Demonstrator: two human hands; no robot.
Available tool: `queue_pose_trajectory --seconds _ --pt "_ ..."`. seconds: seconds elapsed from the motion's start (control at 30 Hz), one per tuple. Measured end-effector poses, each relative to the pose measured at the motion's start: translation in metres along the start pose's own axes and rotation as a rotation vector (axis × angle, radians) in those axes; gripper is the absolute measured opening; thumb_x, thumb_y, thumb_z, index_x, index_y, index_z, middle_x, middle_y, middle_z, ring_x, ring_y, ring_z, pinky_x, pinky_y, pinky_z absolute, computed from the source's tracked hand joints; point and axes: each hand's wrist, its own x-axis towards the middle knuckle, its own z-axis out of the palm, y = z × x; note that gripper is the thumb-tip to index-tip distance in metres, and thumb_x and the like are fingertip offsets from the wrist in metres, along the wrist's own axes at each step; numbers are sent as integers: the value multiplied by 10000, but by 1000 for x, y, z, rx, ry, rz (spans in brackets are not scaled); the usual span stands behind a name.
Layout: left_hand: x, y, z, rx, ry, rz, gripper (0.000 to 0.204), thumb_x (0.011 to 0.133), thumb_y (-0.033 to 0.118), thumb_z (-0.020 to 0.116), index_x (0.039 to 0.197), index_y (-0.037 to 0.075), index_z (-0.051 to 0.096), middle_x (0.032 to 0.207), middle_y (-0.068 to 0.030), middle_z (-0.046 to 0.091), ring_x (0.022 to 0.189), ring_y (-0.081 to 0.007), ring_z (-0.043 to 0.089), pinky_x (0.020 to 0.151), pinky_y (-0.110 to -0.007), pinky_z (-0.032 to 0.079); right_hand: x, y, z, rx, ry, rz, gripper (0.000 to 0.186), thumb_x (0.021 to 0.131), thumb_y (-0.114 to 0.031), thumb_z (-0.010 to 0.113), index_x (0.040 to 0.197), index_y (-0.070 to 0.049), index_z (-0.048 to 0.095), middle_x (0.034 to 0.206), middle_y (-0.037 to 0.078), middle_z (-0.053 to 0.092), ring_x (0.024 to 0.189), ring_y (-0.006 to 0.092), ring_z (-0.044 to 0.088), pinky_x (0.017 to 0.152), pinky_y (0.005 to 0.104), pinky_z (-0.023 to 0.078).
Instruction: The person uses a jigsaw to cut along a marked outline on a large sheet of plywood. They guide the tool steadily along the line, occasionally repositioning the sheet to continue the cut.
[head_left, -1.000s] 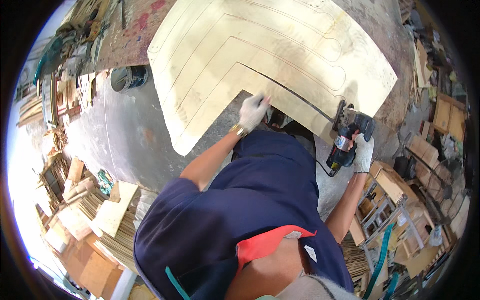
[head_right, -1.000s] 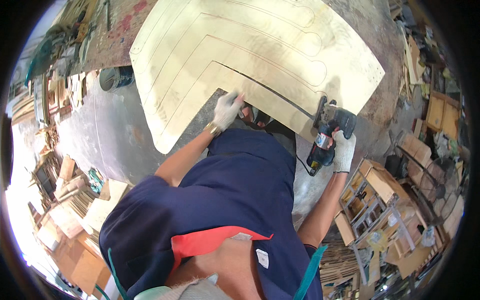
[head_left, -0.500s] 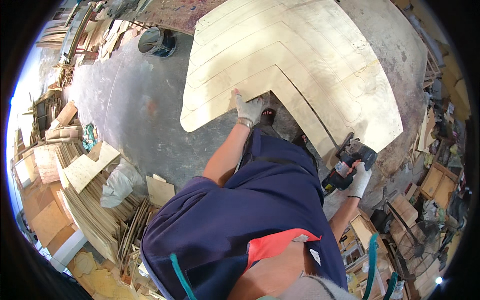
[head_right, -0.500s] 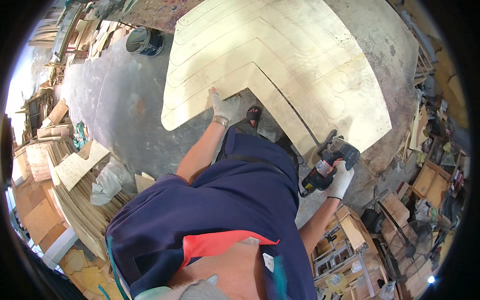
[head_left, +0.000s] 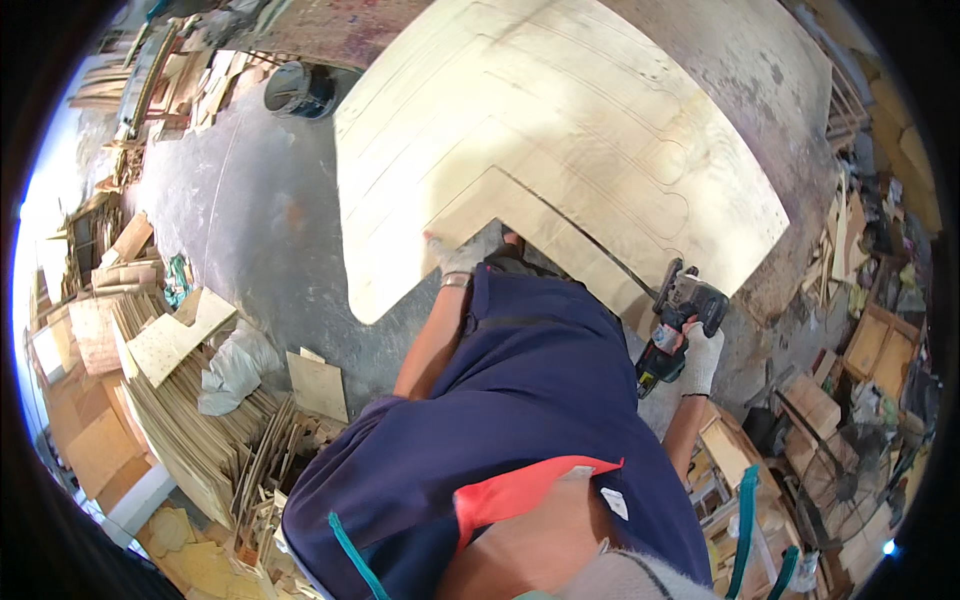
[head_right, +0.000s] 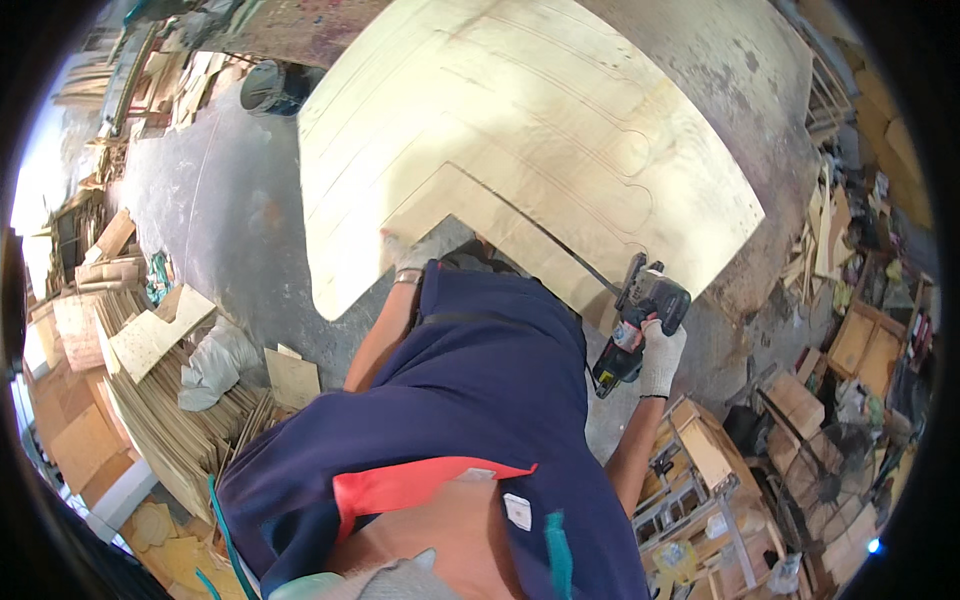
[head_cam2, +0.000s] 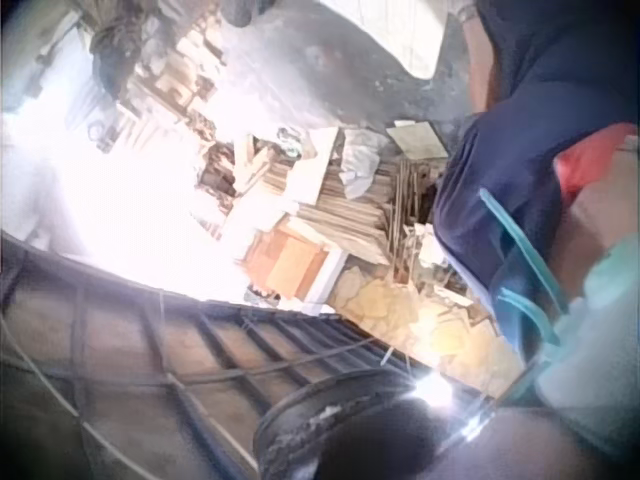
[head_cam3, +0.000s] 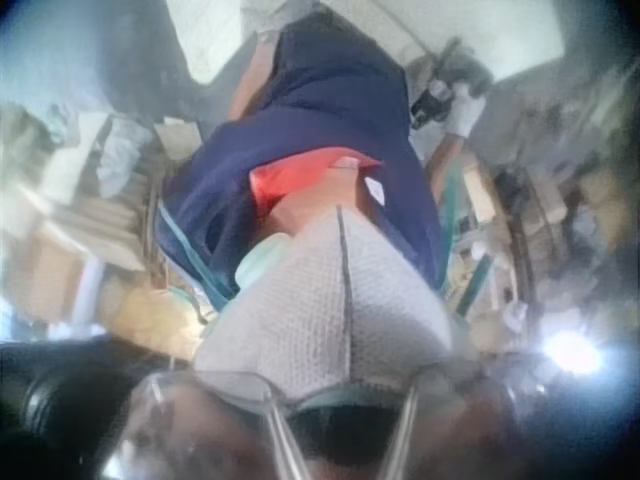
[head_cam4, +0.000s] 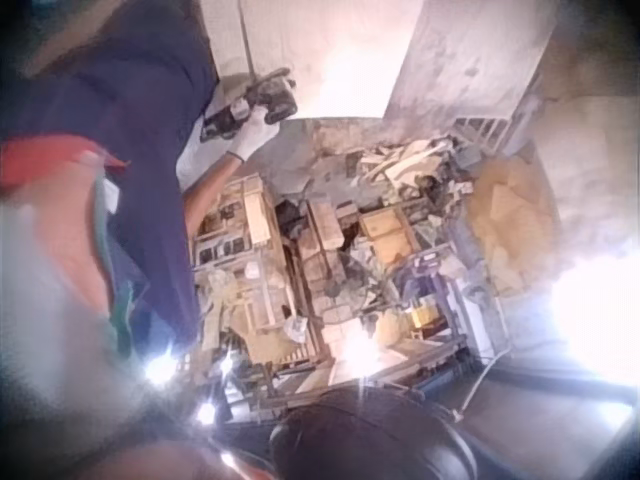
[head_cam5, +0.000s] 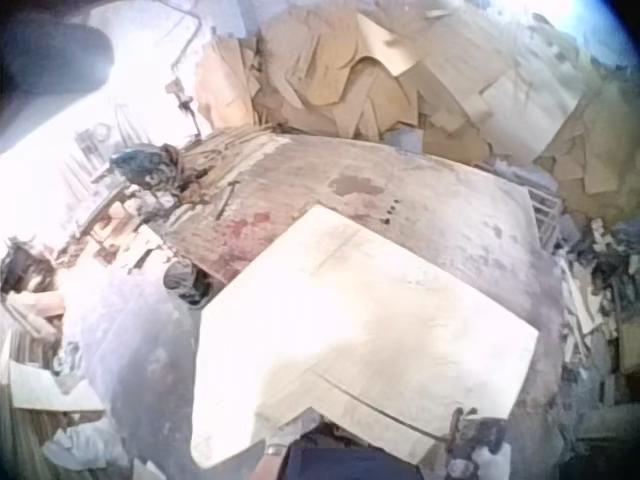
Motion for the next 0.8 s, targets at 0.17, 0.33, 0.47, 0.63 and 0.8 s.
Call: queue_pose_trajectory --seconds 0.17,0.33,0.47,0.63,0.8 --pt "36 63 -163 874 96 406 992 914 753 524 1527 -15 389 1564 -202 462 1447 -392 411 1236 -539 278 -25 20 -34 -48 -100 -30 35 907 -61 640 910 -28 652 697 10 612 548 114 574 514 292 464" --pt "43 114 -253 1355 259 509 1048 893 709 602 1523 -89 349 1579 -255 421 1458 -388 394 1245 -518 262 -39 17 -42 -128 -97 -7 61 902 -57 675 949 -23 696 803 -7 665 656 64 579 582 257 471" --pt "20 130 -252 579 375 207 1020 899 689 601 1519 -84 357 1573 -249 428 1448 -383 399 1237 -512 272 -49 11 -33 -156 0 49 222 882 -90 762 1081 -1 721 900 33 727 775 95 649 678 290 529" --pt "7 137 -240 502 405 149 986 907 663 599 1514 -79 366 1564 -242 437 1436 -376 406 1227 -505 285 -52 -2 -22 -275 55 59 79 900 -69 743 941 -13 706 733 -10 657 620 69 584 564 270 467" --pt "4 143 -235 493 429 131 951 915 637 598 1508 -73 376 1555 -234 446 1423 -369 414 1218 -498 297 -49 -7 -24 -355 56 63 190 853 -127 753 976 17 735 788 88 739 688 149 696 650 320 537"
